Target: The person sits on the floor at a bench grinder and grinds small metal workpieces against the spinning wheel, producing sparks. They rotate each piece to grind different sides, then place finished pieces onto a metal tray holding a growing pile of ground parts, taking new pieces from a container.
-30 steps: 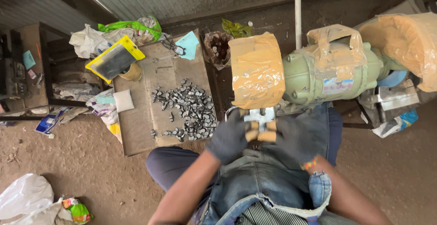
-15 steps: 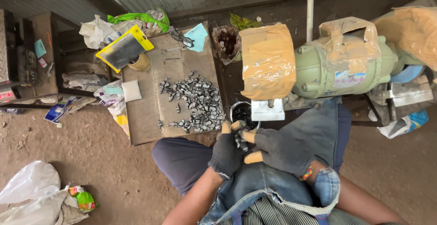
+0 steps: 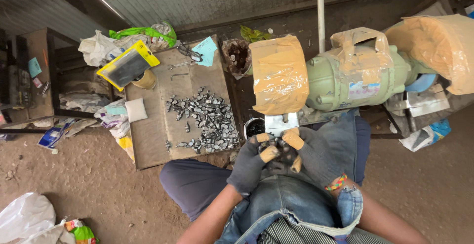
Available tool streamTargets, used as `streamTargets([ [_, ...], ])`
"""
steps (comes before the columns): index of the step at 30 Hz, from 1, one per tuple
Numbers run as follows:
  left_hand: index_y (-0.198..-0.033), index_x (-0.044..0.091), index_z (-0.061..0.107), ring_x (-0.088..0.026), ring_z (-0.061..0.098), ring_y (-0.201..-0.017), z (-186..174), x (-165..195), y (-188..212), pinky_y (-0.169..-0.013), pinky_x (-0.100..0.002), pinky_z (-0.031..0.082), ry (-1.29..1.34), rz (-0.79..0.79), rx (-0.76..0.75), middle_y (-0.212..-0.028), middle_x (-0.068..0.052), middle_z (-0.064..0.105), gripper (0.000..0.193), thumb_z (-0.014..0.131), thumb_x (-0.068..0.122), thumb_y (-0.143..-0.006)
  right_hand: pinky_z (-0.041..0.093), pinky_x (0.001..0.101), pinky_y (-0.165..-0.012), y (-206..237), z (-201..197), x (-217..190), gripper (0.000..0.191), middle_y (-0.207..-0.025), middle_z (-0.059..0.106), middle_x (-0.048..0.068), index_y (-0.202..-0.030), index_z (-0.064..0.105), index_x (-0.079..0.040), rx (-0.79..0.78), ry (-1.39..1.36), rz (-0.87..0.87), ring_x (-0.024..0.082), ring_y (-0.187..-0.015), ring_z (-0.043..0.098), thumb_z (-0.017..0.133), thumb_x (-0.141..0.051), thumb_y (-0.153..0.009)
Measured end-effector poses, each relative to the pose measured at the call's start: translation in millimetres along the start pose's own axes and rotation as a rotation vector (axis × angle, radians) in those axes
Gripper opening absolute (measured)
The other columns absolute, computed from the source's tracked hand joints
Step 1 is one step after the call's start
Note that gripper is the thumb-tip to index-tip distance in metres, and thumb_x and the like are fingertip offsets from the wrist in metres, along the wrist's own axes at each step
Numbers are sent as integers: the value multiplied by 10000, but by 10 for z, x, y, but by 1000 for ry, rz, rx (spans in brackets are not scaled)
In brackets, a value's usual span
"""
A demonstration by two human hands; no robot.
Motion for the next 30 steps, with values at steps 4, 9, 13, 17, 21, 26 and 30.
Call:
streamTargets([
  [4, -1165, -19, 669, -105, 663, -776, 178, 167, -118, -640, -278, 567, -212, 278, -60, -961, -70, 712, 219, 684, 117, -994, 501, 251, -501, 57, 35, -33, 332, -843, 727, 58, -1155, 677, -24, -84, 11, -16, 94, -569, 624, 610, -280, -953],
  [9, -1097, 44, 669, -135, 692, -745, 189, 235, -211, -605, -327, 584, -287, 182, 90, -928, -62, 716, 220, 675, 171, -918, 521, 313, -575, 117, 11, -244, 342, -928, 735, 73, -1188, 664, -44, -24, 258, -265, 170, -657, 652, 681, -227, -900],
  [13, -1040, 48, 726, -293, 725, -867, 307, 673, -126, -749, -399, 578, -1105, 745, 245, -986, -144, 701, 245, 761, 241, -892, 521, 408, -711, 50, -60, -457, 327, -925, 721, 146, -1058, 747, -42, 141, 736, -587, 300, -828, 688, 758, -293, -850],
  [17, -1034, 116, 765, -378, 698, -892, 320, 784, -318, -731, -472, 557, -1397, 758, 187, -1040, -199, 684, 279, 765, 310, -834, 489, 454, -709, -111, -144, -395, 327, -832, 661, 166, -976, 777, -56, 210, 855, -517, 350, -803, 649, 790, -335, -807],
  [21, -1087, 117, 756, -379, 692, -945, 293, 797, -559, -771, -492, 555, -1502, 794, 48, -1019, -173, 723, 319, 720, 355, -878, 494, 456, -717, -215, -137, -399, 296, -831, 662, 148, -977, 777, -67, 231, 849, -627, 345, -827, 653, 798, -294, -787],
  [26, -1018, 113, 751, -369, 694, -918, 146, 641, -767, -778, -492, 560, -1678, 678, -66, -973, -171, 716, 214, 701, 249, -860, 517, 445, -758, -299, -173, -402, 288, -946, 709, 137, -1010, 764, -88, 136, 817, -724, 342, -913, 677, 803, -273, -793],
  [30, -1024, 85, 722, -377, 690, -932, 77, 614, -793, -765, -497, 559, -1698, 634, -58, -987, -193, 698, 232, 679, 157, -808, 525, 442, -755, -370, -166, -410, 299, -972, 723, 136, -1026, 777, -106, 121, 782, -688, 343, -931, 690, 785, -284, -786],
])
Point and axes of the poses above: each hand's wrist, its own y-axis away from the middle knuckle, its own z-axis out of the palm, x = y × z, the point moved 6 cm from there along -y, towards the middle knuckle
